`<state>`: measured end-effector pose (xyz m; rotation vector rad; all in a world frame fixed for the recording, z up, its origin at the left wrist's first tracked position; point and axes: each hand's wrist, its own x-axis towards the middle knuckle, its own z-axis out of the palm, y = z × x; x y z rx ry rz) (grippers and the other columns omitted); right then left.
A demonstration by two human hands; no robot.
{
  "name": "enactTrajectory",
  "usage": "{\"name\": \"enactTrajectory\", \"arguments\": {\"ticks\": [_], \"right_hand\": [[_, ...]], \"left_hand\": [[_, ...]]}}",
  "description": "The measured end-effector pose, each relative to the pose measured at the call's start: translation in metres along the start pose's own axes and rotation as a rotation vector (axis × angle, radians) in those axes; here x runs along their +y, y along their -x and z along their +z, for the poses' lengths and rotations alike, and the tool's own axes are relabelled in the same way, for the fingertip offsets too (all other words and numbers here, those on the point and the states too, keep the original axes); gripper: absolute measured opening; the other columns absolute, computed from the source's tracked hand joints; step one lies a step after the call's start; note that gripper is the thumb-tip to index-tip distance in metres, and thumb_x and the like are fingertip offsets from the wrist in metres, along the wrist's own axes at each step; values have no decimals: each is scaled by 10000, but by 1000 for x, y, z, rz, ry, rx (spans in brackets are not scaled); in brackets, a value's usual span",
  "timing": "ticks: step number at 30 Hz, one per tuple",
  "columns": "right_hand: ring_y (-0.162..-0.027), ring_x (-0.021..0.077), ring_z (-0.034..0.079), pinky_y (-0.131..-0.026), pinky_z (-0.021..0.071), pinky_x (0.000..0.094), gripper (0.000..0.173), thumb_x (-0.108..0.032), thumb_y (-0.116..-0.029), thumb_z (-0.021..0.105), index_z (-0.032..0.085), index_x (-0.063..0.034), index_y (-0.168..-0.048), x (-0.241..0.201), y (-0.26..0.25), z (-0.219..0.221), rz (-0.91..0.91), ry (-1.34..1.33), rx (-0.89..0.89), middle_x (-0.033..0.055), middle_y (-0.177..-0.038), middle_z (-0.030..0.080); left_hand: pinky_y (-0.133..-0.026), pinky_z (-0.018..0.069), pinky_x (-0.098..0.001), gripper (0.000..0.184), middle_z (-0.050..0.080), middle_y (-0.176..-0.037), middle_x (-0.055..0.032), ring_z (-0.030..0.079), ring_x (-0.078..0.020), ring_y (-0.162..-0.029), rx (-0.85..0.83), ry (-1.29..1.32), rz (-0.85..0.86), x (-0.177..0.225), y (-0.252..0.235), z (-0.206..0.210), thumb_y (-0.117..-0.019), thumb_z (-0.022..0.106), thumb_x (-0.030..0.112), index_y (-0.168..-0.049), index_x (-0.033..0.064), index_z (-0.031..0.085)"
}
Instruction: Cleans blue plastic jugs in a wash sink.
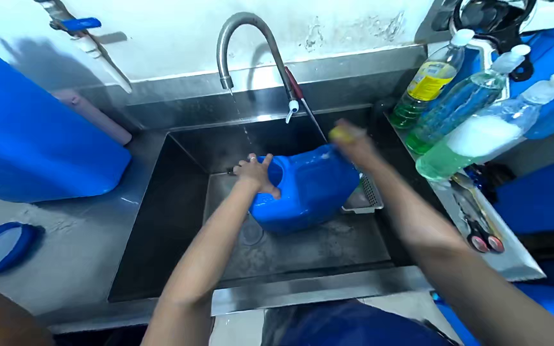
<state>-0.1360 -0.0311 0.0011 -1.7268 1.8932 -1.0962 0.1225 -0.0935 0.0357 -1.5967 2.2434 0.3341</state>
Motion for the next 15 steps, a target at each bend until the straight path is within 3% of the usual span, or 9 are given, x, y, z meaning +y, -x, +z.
{"name": "enactTrajectory", "arguments": {"ticks": [1,3,5,7,8,10,12,14,15], "right_hand": [[-1279,458,575,-1141,363,635,506,-354,-1039,559,641,68,-1304,-20,-1,46,-29,201,-5,304,-1286,646],[-1118,434,675,-1049,430,661,429,-350,-1050,505,754,-1,-1054,-70,10,122,-148,405,-35,233,-1063,741],[-1194,400,655,-1116,381,633,370,-241,-1065,487,716,12,-1207,-84,27,143,-243,380,-130,212,-1178,727],[-1242,396,633,-1105,406,638,339,-161,-1034,523,684,-4,-1287,-58,35,115,-225,418,-71,207,-1274,696],[-1279,412,602,-1104,401,645,340,-147,-1033,530,671,-10,-1310,-40,35,92,-125,447,-13,220,-1322,667],[-1432,433,447,-1182,275,657,385,-139,-1064,455,606,23,-1379,-21,34,62,139,444,89,244,-1481,542],[-1433,465,433,-1173,288,658,383,-111,-1037,475,613,53,-1353,-38,43,88,144,430,213,275,-1475,535],[-1333,452,532,-1132,373,629,304,-99,-1005,530,690,45,-1220,-65,60,136,-72,367,228,262,-1332,635],[-1342,449,538,-1152,352,621,295,-78,-996,542,716,40,-1203,-73,65,145,-154,301,184,245,-1314,665]], "left_hand": [[-994,385,-731,1279,201,-1617,-343,378,-570,-1362,-10,25,6,-3,4,4,-621,952,536,-1642,281,224],[-998,392,-721,1274,180,-1629,-332,352,-570,-1383,-42,41,17,-11,15,3,-641,943,527,-1647,264,206],[-989,401,-720,1288,187,-1621,-344,354,-579,-1382,-41,41,51,-21,25,10,-633,935,550,-1646,239,202],[-1014,356,-743,1257,217,-1594,-369,335,-590,-1384,17,117,99,-27,32,23,-619,943,555,-1626,222,268],[-1034,327,-753,1235,228,-1592,-370,313,-592,-1399,43,164,110,-26,35,27,-623,943,554,-1617,210,296],[-1052,302,-766,1216,225,-1598,-364,252,-587,-1440,79,231,145,-25,36,38,-645,929,555,-1611,158,307],[-1080,287,-748,1210,209,-1621,-342,225,-558,-1475,89,241,195,-25,36,43,-685,900,562,-1615,99,278],[-1093,288,-728,1216,212,-1629,-322,233,-534,-1481,89,224,220,-27,37,45,-697,885,574,-1619,87,259],[-1092,288,-729,1219,221,-1625,-324,241,-536,-1477,99,229,233,-28,38,46,-693,888,570,-1618,84,260]]}}
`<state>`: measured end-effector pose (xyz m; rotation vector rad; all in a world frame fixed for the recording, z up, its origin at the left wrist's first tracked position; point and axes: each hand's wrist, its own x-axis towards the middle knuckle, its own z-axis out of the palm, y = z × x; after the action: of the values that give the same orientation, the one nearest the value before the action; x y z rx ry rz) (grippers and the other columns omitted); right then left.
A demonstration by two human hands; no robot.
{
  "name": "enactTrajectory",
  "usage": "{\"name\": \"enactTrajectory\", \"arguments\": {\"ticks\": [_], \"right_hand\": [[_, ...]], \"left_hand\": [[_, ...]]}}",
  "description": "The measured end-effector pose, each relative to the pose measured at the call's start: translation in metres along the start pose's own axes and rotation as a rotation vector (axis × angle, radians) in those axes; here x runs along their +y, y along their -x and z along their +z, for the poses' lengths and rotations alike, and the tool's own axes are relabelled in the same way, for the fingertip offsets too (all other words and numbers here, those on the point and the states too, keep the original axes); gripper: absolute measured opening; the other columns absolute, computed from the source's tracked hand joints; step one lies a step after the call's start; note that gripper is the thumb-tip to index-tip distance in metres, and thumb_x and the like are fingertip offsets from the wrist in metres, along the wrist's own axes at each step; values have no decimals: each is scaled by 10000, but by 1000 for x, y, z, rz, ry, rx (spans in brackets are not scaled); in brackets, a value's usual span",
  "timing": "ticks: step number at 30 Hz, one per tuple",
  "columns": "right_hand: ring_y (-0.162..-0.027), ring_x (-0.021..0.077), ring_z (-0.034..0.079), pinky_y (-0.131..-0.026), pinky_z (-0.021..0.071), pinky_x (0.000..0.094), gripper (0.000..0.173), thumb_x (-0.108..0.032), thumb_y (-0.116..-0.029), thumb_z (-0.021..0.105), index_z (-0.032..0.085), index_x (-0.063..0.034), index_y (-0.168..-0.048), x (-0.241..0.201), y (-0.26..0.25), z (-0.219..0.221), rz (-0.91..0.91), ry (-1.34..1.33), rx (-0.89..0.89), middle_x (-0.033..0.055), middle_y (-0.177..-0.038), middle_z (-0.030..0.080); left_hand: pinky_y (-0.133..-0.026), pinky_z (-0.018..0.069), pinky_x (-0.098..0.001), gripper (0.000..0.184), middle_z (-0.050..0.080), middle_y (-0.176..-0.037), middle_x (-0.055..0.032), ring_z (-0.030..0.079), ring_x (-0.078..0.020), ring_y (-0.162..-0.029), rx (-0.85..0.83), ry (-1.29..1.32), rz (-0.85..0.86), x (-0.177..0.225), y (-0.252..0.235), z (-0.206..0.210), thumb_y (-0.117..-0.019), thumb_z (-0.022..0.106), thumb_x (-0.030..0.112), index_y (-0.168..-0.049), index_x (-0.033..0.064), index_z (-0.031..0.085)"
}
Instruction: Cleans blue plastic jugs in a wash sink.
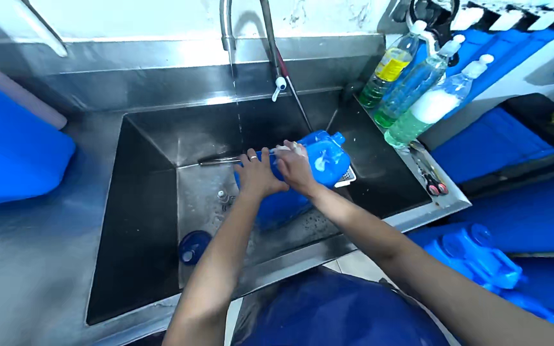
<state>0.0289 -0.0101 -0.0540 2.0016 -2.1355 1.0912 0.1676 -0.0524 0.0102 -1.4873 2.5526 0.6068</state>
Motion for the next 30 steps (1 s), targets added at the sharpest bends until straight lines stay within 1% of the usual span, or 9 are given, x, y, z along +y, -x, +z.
{"name": "enactTrajectory", "arguments": {"ticks": [2,6,10,13,17,20,23,27,30], "right_hand": [[-1370,405,532,-1170,355,595,293,-85,-1003,551,726,8,-1219,20,-1,-18,5,8,-75,194,-1354,662],[-1409,445,448,-1160,330,627,342,-127,-1049,475,663,48,-1274,75,-15,-65,355,181,-18,235,-1484,531],[-1449,483,398,-1216,283,609,399,-102,-1018,493,607,91,-1348,11,63,4,91,-71,66,272,-1487,522],[-1329,521,529,-1163,340,645,335,-90,-1003,505,688,121,-1188,32,115,-21,22,25,-154,306,-1336,631],[-1440,435,436,-1216,255,610,422,-184,-1075,428,593,56,-1380,49,32,-33,22,201,-535,269,-1469,542],[-1268,417,598,-1056,457,597,405,-226,-1051,514,614,9,-1366,62,-53,19,-36,214,-395,251,-1324,642],[-1441,387,445,-1202,321,571,464,-209,-1037,526,540,10,-1446,73,-7,4,-104,85,-332,223,-1492,532],[-1397,443,492,-1124,422,607,424,-105,-929,542,634,62,-1308,93,113,-50,-268,-79,-351,268,-1474,537],[-1254,397,601,-1059,464,576,264,-141,-997,551,689,29,-1142,91,58,-38,-331,-76,-423,235,-1289,648]], "left_hand": [[-1097,284,-728,1244,229,-1622,-321,251,-535,-1472,27,18,29,-2,4,6,-676,893,584,-1623,90,255],[-1103,281,-706,1243,194,-1641,-311,237,-505,-1491,22,16,26,1,5,9,-699,858,616,-1638,116,216],[-1081,310,-702,1253,235,-1621,-310,278,-516,-1461,28,34,11,-3,-2,7,-669,879,609,-1627,106,247],[-1098,297,-697,1226,234,-1628,-305,258,-508,-1479,8,38,32,-5,-2,4,-683,867,613,-1624,112,261],[-1091,298,-689,1198,259,-1615,-303,280,-510,-1463,47,44,66,-7,-2,9,-675,880,588,-1619,141,294],[-1073,306,-718,1177,292,-1597,-320,311,-540,-1435,113,88,47,-7,-1,13,-648,922,518,-1601,138,345],[-1068,315,-711,1191,291,-1592,-318,312,-535,-1430,122,93,-40,-1,-2,11,-622,940,522,-1590,139,362],[-1057,319,-706,1179,287,-1594,-312,298,-534,-1433,103,78,-24,-3,-5,8,-628,943,504,-1591,150,362],[-1057,334,-713,1243,227,-1627,-305,289,-540,-1441,32,17,-10,-6,-2,6,-632,964,472,-1626,170,281]]}}
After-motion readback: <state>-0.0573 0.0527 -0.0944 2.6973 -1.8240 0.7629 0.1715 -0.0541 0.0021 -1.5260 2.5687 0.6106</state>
